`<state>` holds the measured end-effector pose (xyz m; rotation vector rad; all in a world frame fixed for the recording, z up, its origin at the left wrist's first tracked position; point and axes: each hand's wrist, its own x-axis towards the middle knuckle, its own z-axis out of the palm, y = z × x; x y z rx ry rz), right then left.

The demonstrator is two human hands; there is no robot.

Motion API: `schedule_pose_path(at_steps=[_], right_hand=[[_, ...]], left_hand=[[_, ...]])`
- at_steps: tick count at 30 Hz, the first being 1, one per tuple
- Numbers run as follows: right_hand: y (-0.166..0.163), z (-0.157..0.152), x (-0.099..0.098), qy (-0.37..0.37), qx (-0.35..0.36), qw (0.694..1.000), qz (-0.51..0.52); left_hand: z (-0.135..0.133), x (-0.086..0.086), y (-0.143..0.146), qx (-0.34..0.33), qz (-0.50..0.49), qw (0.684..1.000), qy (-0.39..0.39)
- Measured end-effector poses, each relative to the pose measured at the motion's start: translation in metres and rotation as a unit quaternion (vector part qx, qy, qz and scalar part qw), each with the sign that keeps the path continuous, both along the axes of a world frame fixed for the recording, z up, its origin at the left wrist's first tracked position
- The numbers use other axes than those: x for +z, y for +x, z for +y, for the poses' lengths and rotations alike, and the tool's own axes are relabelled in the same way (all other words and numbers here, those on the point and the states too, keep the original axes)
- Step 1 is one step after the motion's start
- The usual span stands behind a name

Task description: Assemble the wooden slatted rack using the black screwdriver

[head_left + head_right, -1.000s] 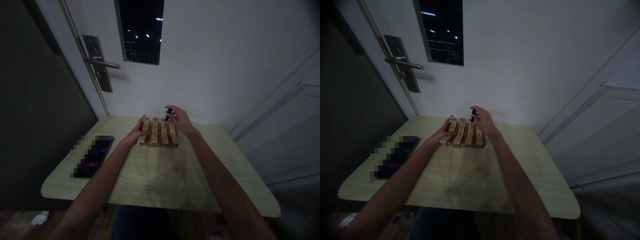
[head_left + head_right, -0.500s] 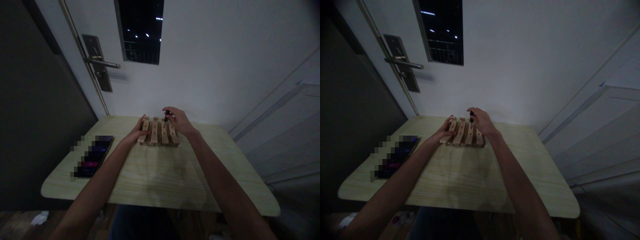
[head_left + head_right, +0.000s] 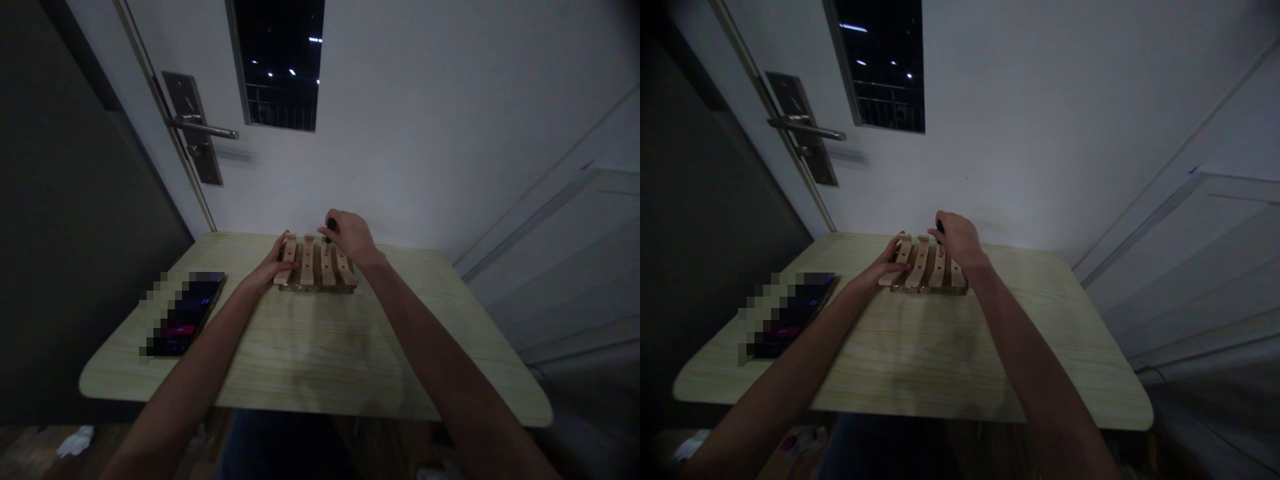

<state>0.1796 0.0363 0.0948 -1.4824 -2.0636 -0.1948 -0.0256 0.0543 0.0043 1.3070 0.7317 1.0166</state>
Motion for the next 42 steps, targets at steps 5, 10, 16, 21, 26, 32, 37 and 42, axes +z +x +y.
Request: schedule_pose_path(at_steps=[5, 10, 16, 21, 26, 32, 37, 42], right_hand=[[-0.006, -0.011, 0.004, -0.055, -0.062, 0.995, -0.063], [0.004, -0.019, 0.010, -0.081, -0.033, 0.996, -0.017], [0.026, -0.026, 0.017, -0.030, -0.096, 0.995, -0.010], [0.036, -0.030, 0.010, -0.050, -0.116, 0.991, -0.039], [0.042, -0.029, 0.003, -0.056, -0.119, 0.990, -0.054], [0.047, -0.029, 0.003, -0.066, -0.067, 0.995, -0.034], [0.048, -0.030, 0.007, -0.074, 0.001, 0.997, -0.016], [0.048, -0.028, 0.005, -0.071, 0.003, 0.997, -0.010]], left_hand=[[0.004, -0.004, 0.000, -0.010, -0.011, 1.000, 0.013], [0.001, -0.001, 0.000, -0.003, -0.003, 1.000, 0.008], [0.002, -0.001, 0.000, -0.009, -0.003, 1.000, 0.023], [0.003, -0.004, -0.001, 0.001, 0.005, 1.000, 0.026], [0.005, -0.007, 0.000, -0.004, -0.007, 1.000, 0.022], [0.004, -0.003, 0.002, -0.005, 0.005, 1.000, 0.025], [0.004, -0.001, 0.002, -0.008, 0.004, 1.000, 0.022], [0.005, 0.000, 0.002, -0.008, 0.014, 1.000, 0.022]])
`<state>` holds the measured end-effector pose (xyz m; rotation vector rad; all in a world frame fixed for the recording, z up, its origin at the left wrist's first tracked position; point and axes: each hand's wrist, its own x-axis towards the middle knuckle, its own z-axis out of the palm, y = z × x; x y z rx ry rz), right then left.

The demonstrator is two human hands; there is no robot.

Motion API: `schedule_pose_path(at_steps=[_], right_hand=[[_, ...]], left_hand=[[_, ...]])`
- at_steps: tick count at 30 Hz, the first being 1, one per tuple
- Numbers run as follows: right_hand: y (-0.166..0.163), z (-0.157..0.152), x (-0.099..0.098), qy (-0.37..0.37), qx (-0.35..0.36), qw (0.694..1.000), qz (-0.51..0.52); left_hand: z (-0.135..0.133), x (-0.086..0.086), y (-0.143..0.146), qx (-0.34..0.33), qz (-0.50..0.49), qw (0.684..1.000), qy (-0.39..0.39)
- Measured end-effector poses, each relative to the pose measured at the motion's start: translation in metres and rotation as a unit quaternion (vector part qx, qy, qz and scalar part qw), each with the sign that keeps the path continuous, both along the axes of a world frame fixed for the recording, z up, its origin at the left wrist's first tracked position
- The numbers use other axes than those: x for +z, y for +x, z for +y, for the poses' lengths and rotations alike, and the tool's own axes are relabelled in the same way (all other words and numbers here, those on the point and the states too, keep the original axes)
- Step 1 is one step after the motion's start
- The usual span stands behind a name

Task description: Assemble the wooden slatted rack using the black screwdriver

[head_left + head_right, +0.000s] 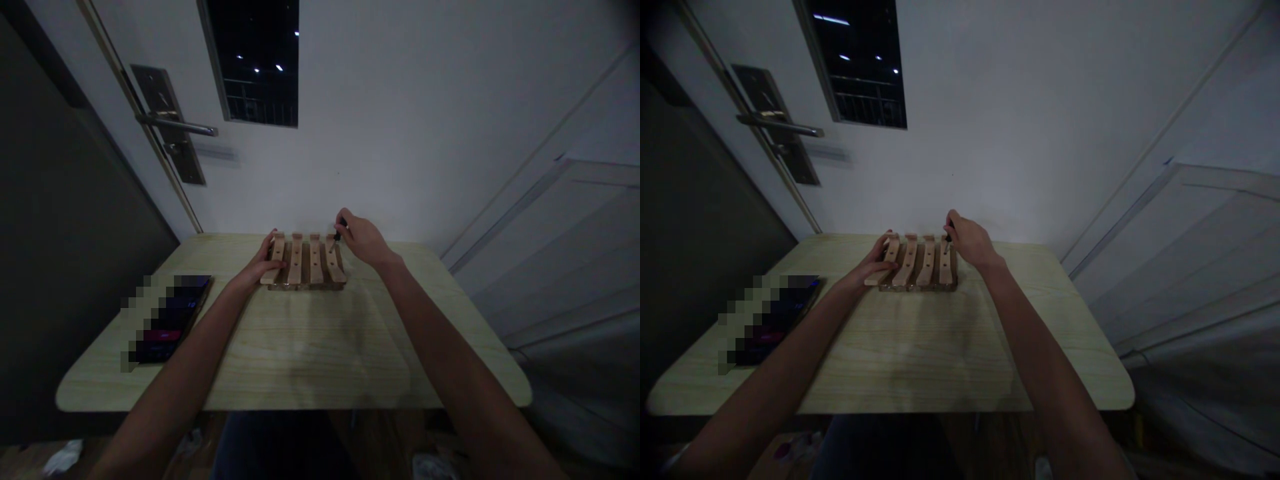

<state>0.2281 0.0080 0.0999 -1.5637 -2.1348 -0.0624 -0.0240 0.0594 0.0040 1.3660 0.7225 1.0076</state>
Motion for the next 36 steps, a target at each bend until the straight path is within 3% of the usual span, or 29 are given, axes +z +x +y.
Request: schedule_pose_path(at_steps=[10, 17, 20, 25, 30, 36], right_hand=[[0.001, 0.000, -0.003, -0.017, 0.000, 1.000, -0.010], [0.003, 0.011, -0.001, -0.017, 0.078, 0.996, 0.037], [0.004, 0.012, 0.001, -0.023, 0.056, 0.997, 0.043], [-0.002, 0.009, 0.002, 0.032, -0.025, 0.999, 0.011], [-0.011, 0.010, 0.003, 0.020, -0.079, 0.996, -0.029], [-0.015, 0.009, 0.000, 0.024, 0.005, 1.000, -0.007]], left_hand=[[0.001, -0.003, 0.000, 0.003, 0.004, 1.000, -0.003], [-0.003, -0.003, 0.001, 0.000, -0.009, 1.000, 0.002], [-0.002, -0.004, 0.001, 0.008, -0.010, 1.000, -0.004], [-0.001, -0.005, 0.002, 0.010, -0.016, 1.000, 0.001], [-0.002, -0.002, 0.002, 0.013, -0.009, 1.000, -0.010], [-0.002, -0.002, 0.001, 0.018, -0.007, 1.000, -0.002]])
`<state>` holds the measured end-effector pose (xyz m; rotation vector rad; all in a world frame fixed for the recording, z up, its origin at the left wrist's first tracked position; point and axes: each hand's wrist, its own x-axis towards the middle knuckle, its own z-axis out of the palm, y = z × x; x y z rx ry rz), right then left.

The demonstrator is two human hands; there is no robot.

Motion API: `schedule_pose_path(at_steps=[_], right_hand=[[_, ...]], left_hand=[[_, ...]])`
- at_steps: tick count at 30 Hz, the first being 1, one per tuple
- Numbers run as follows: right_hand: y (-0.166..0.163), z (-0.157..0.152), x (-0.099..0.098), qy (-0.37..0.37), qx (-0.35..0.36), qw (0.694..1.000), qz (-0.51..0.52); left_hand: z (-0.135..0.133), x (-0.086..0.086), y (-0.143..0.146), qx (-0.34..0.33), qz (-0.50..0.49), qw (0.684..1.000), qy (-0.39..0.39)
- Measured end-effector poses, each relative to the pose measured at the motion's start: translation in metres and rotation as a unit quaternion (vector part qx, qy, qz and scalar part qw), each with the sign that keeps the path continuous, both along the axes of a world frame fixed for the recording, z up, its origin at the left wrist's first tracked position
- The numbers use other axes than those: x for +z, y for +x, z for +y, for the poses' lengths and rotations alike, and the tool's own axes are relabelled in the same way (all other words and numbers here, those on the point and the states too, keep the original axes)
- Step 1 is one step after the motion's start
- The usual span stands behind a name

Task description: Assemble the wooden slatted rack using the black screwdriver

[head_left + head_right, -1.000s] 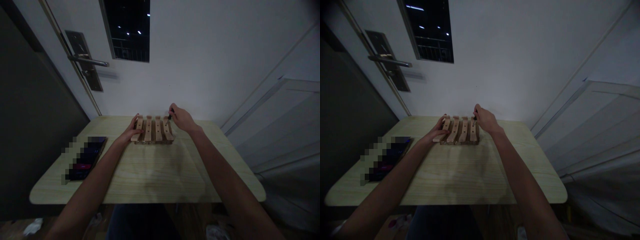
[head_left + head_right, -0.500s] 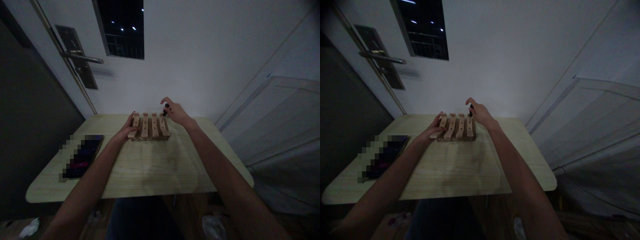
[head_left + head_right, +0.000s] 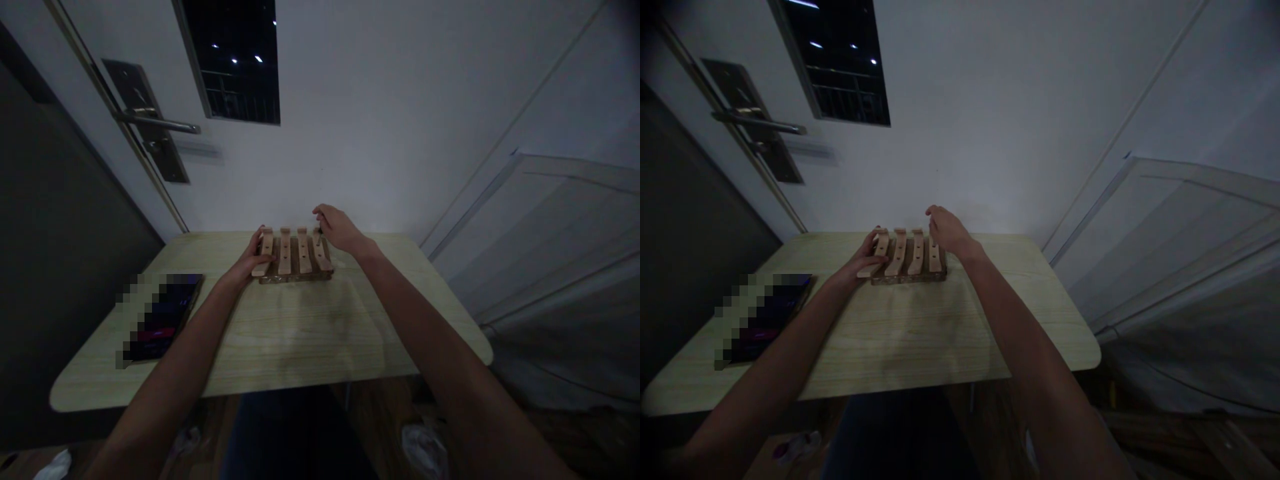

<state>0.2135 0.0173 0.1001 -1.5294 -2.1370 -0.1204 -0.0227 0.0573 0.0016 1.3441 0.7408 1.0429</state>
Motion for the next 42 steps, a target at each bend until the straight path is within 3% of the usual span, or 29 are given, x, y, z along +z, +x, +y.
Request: schedule_pose_path(at_steps=[3, 17, 23, 26, 33, 42], right_hand=[[0.001, -0.004, 0.002, -0.019, 0.024, 0.999, 0.010], [-0.005, -0.001, -0.012, 0.017, -0.026, 0.998, 0.058], [-0.001, -0.004, -0.017, 0.061, 0.044, 0.985, 0.156], [0.005, -0.007, -0.016, 0.006, 0.045, 0.978, 0.206], [0.009, -0.009, -0.022, -0.028, 0.053, 0.951, 0.303], [0.001, 0.003, -0.040, 0.094, -0.027, 0.950, 0.297]], left_hand=[[0.001, -0.002, -0.001, -0.002, 0.000, 1.000, 0.005], [-0.005, 0.005, 0.000, -0.010, 0.003, 1.000, -0.007], [-0.001, 0.001, -0.001, -0.008, 0.005, 1.000, 0.005], [-0.001, 0.002, -0.001, -0.007, 0.002, 1.000, 0.002], [0.001, 0.002, -0.001, -0.003, 0.012, 1.000, -0.010], [0.004, 0.000, 0.000, -0.005, 0.004, 1.000, -0.013]])
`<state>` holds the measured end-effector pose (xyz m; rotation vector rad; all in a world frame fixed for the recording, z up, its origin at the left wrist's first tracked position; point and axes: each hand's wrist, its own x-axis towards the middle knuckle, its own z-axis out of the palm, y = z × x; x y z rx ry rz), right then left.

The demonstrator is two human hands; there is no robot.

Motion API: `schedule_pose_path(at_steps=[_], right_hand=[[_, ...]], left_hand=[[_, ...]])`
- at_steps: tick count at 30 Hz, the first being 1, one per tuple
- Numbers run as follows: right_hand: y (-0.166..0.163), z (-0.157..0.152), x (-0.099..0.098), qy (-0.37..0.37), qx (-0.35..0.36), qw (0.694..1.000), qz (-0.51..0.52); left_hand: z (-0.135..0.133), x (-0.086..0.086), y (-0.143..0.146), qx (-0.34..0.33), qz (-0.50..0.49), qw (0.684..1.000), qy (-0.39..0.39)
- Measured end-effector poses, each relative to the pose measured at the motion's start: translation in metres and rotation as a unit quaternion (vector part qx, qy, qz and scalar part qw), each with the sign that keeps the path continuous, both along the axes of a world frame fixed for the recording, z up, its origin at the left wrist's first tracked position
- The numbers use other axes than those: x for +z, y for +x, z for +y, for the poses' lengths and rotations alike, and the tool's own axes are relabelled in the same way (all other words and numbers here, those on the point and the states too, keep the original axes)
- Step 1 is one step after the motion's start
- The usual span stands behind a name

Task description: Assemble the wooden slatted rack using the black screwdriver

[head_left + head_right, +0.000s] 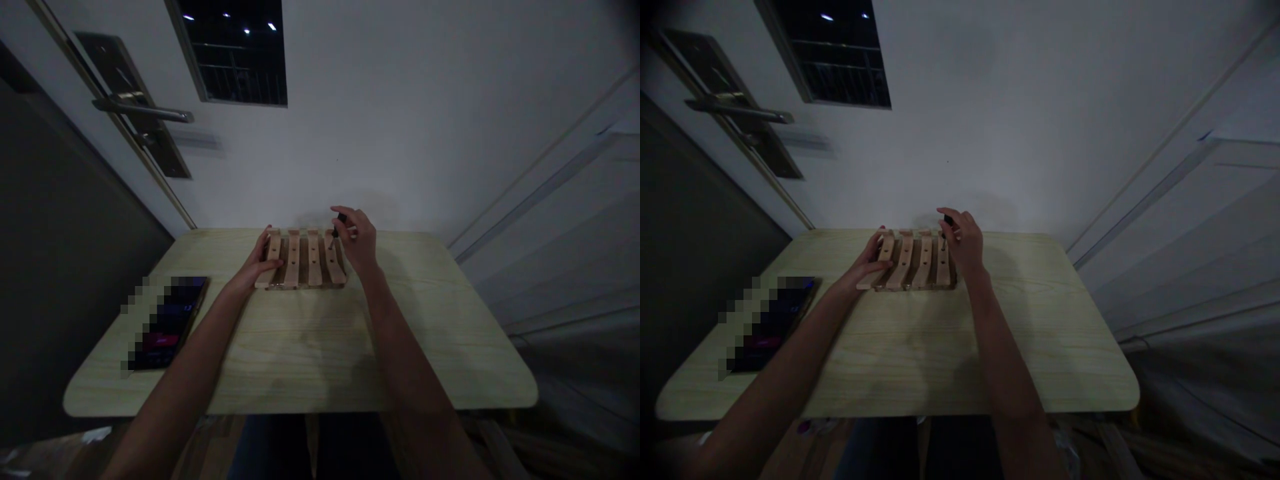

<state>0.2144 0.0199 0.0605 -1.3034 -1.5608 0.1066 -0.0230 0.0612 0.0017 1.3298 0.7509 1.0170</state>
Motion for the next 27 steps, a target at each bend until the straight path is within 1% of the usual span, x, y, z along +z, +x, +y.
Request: schedule_pose_path(at_steps=[2, 6, 9, 12, 16, 18, 20, 25, 27], right_hand=[[0.001, 0.002, -0.005, 0.021, 0.006, 1.000, 0.003], [0.002, 0.005, -0.013, 0.072, 0.088, 0.993, 0.027], [-0.001, 0.005, -0.016, 0.071, 0.121, 0.989, 0.047], [-0.005, 0.005, -0.017, 0.082, 0.116, 0.988, 0.058], [-0.009, 0.006, -0.020, 0.104, 0.067, 0.992, 0.031], [-0.009, 0.005, -0.020, 0.102, 0.054, 0.993, 0.023], [-0.008, 0.004, -0.020, 0.091, 0.067, 0.993, 0.026], [-0.008, 0.001, -0.019, 0.061, 0.150, 0.985, 0.060], [-0.008, 0.001, -0.021, 0.056, 0.158, 0.983, 0.076]], left_hand=[[0.000, 0.000, 0.000, -0.003, 0.000, 1.000, 0.003], [-0.001, -0.001, 0.000, 0.001, 0.001, 1.000, 0.005], [-0.002, 0.000, 0.000, -0.001, -0.005, 1.000, 0.006], [-0.004, 0.002, 0.001, -0.004, -0.008, 1.000, 0.008], [-0.006, 0.004, 0.001, -0.006, -0.009, 1.000, 0.000], [-0.006, 0.004, 0.001, -0.004, -0.011, 1.000, -0.004], [-0.005, 0.002, 0.000, -0.005, -0.013, 1.000, -0.003], [-0.002, -0.001, -0.001, -0.004, -0.010, 1.000, 0.002], [-0.002, -0.002, -0.001, -0.005, -0.011, 1.000, 0.003]])
